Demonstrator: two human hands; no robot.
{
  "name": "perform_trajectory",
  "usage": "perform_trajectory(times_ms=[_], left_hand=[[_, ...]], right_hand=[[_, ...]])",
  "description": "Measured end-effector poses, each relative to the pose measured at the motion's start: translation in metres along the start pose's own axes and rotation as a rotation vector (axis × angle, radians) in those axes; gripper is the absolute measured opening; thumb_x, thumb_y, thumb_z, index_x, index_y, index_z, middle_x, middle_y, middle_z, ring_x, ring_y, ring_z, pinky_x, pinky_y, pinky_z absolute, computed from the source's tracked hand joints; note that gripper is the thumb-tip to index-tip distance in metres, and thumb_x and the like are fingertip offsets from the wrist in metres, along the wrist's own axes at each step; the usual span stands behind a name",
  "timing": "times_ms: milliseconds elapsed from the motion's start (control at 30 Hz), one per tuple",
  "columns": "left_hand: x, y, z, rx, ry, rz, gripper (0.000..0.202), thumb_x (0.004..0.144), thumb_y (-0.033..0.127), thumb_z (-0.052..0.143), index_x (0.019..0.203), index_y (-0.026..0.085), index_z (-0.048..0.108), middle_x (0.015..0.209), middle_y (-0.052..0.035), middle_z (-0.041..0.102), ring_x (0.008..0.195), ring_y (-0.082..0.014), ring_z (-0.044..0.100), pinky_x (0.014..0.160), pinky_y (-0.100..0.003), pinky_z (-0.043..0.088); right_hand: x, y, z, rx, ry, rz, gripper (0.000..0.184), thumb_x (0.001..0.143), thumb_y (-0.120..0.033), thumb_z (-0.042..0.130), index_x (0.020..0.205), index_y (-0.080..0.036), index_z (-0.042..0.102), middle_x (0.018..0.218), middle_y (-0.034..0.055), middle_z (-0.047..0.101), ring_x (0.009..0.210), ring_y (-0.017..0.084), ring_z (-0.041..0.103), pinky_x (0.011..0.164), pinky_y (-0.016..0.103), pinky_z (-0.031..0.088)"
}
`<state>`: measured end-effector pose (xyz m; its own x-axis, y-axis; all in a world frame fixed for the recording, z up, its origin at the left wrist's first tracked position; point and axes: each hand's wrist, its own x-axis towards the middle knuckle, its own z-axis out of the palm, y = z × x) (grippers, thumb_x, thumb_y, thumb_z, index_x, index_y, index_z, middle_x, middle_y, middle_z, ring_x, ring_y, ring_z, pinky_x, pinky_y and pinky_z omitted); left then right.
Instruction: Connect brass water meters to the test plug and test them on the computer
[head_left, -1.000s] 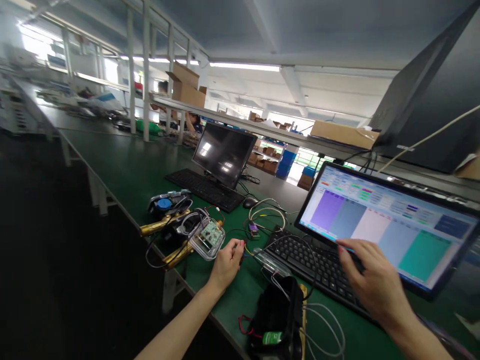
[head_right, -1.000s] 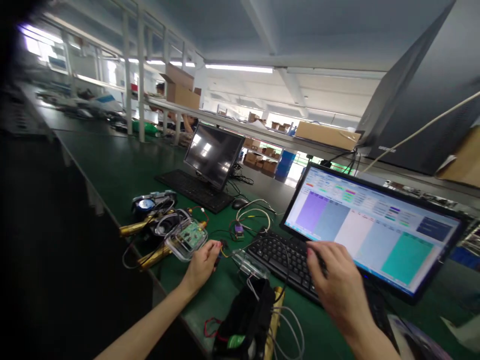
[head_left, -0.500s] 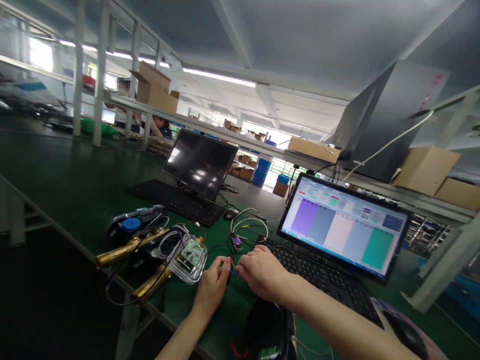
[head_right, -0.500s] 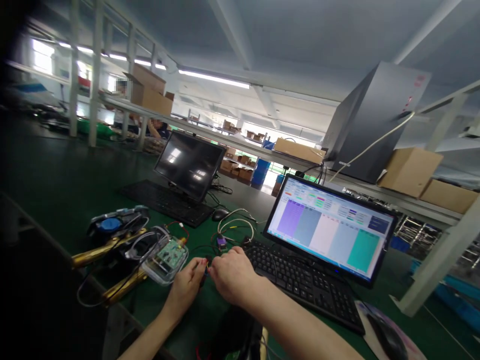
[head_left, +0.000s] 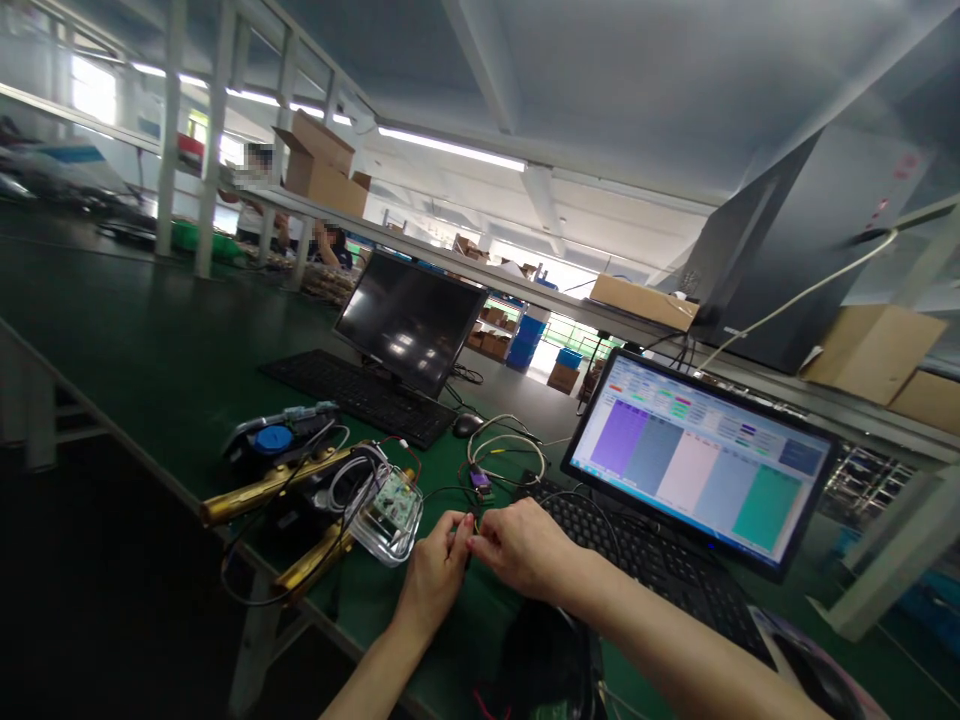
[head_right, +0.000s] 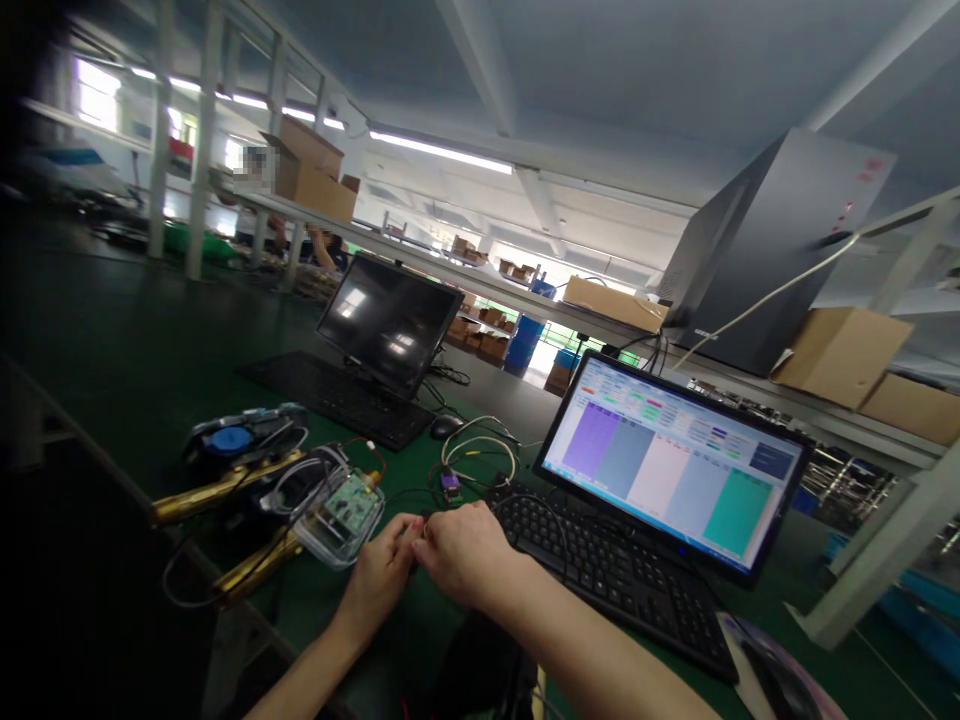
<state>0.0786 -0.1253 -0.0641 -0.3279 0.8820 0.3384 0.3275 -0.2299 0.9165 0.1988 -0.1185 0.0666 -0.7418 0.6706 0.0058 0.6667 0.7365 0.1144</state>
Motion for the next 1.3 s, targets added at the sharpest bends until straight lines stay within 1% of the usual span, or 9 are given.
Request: perform_trajectory(times_ms=[233, 467, 533, 633, 700, 833, 933, 1100, 1300], left_hand=[[-0.001, 0.003, -0.001, -0.01, -0.012, -0.004, 0.04, 0.087, 0.054, 0.035, 0.087, 0.019, 0.054, 0.048, 0.002, 0.052, 0.048, -0.0186, 0.054, 0.05, -0.026, 0.033], [0.001, 0.002, 0.001, -0.143, -0.087, -0.004, 0.039, 0.088, 0.052, 0.039, 0.104, 0.019, 0.053, 0.078, -0.005, 0.069, 0.074, -0.0218, 0.066, 0.065, -0.027, 0.047], [0.0, 0.005, 0.0, -0.144, -0.096, -0.001, 0.041, 0.089, 0.053, 0.038, 0.106, 0.018, 0.054, 0.074, -0.0035, 0.068, 0.066, -0.0201, 0.065, 0.059, -0.025, 0.046], [-0.003, 0.009, 0.0, -0.128, -0.107, -0.041, 0.045, 0.088, 0.056, 0.036, 0.104, 0.018, 0.053, 0.05, 0.0033, 0.057, 0.039, -0.0166, 0.054, 0.041, -0.023, 0.036], [-0.005, 0.01, 0.0, -0.137, -0.116, -0.067, 0.045, 0.088, 0.057, 0.037, 0.102, 0.017, 0.053, 0.044, 0.0048, 0.053, 0.034, -0.0158, 0.051, 0.036, -0.022, 0.032], [-0.006, 0.008, 0.0, -0.17, -0.12, -0.066, 0.044, 0.087, 0.058, 0.038, 0.099, 0.018, 0.054, 0.053, 0.0022, 0.059, 0.038, -0.0158, 0.056, 0.033, -0.02, 0.031], [-0.006, 0.005, 0.001, -0.224, -0.105, -0.059, 0.043, 0.087, 0.057, 0.04, 0.096, 0.018, 0.055, 0.059, 0.0015, 0.06, 0.043, -0.0171, 0.06, 0.034, -0.02, 0.036], [-0.007, 0.004, 0.003, -0.347, -0.108, -0.102, 0.042, 0.086, 0.058, 0.042, 0.088, 0.017, 0.052, 0.061, 0.0022, 0.058, 0.047, -0.0189, 0.063, 0.04, -0.024, 0.048], [-0.007, 0.006, 0.002, -0.408, -0.142, -0.144, 0.043, 0.085, 0.059, 0.043, 0.084, 0.017, 0.051, 0.06, 0.002, 0.058, 0.048, -0.0201, 0.063, 0.041, -0.026, 0.05]], right_hand=[[0.003, 0.004, 0.004, 0.013, -0.011, 0.032, 0.034, 0.089, -0.037, 0.042, 0.08, -0.016, 0.067, 0.08, 0.0083, 0.07, 0.079, 0.021, 0.065, 0.065, 0.026, 0.04], [0.0, 0.008, 0.003, 0.031, -0.024, 0.039, 0.03, 0.089, -0.034, 0.043, 0.084, -0.018, 0.068, 0.082, 0.0078, 0.07, 0.078, 0.02, 0.064, 0.065, 0.027, 0.04], [0.0, 0.009, 0.002, 0.031, -0.026, 0.042, 0.028, 0.088, -0.033, 0.044, 0.085, -0.018, 0.068, 0.084, 0.0084, 0.071, 0.08, 0.02, 0.065, 0.066, 0.027, 0.04], [0.0, 0.009, 0.002, 0.033, -0.029, 0.042, 0.027, 0.088, -0.032, 0.045, 0.085, -0.018, 0.068, 0.084, 0.008, 0.071, 0.08, 0.02, 0.065, 0.066, 0.027, 0.039], [-0.001, 0.009, 0.004, 0.037, -0.033, 0.041, 0.027, 0.087, -0.032, 0.046, 0.083, -0.018, 0.068, 0.083, 0.008, 0.071, 0.08, 0.02, 0.065, 0.064, 0.026, 0.038], [-0.002, 0.011, 0.009, 0.047, -0.041, 0.032, 0.026, 0.088, -0.03, 0.045, 0.084, -0.017, 0.068, 0.083, 0.0084, 0.071, 0.079, 0.02, 0.064, 0.064, 0.026, 0.037], [-0.001, 0.013, 0.013, 0.06, -0.051, 0.023, 0.026, 0.089, -0.031, 0.046, 0.083, -0.018, 0.068, 0.081, 0.0077, 0.071, 0.078, 0.019, 0.064, 0.063, 0.026, 0.036], [0.001, 0.017, 0.019, 0.089, -0.031, 0.02, 0.022, 0.088, -0.03, 0.049, 0.082, -0.02, 0.068, 0.079, 0.0054, 0.071, 0.076, 0.018, 0.064, 0.061, 0.026, 0.034], [-0.001, 0.019, 0.022, 0.139, -0.015, -0.02, 0.021, 0.087, -0.028, 0.051, 0.077, -0.02, 0.068, 0.075, 0.0031, 0.07, 0.072, 0.015, 0.063, 0.064, 0.025, 0.035]])
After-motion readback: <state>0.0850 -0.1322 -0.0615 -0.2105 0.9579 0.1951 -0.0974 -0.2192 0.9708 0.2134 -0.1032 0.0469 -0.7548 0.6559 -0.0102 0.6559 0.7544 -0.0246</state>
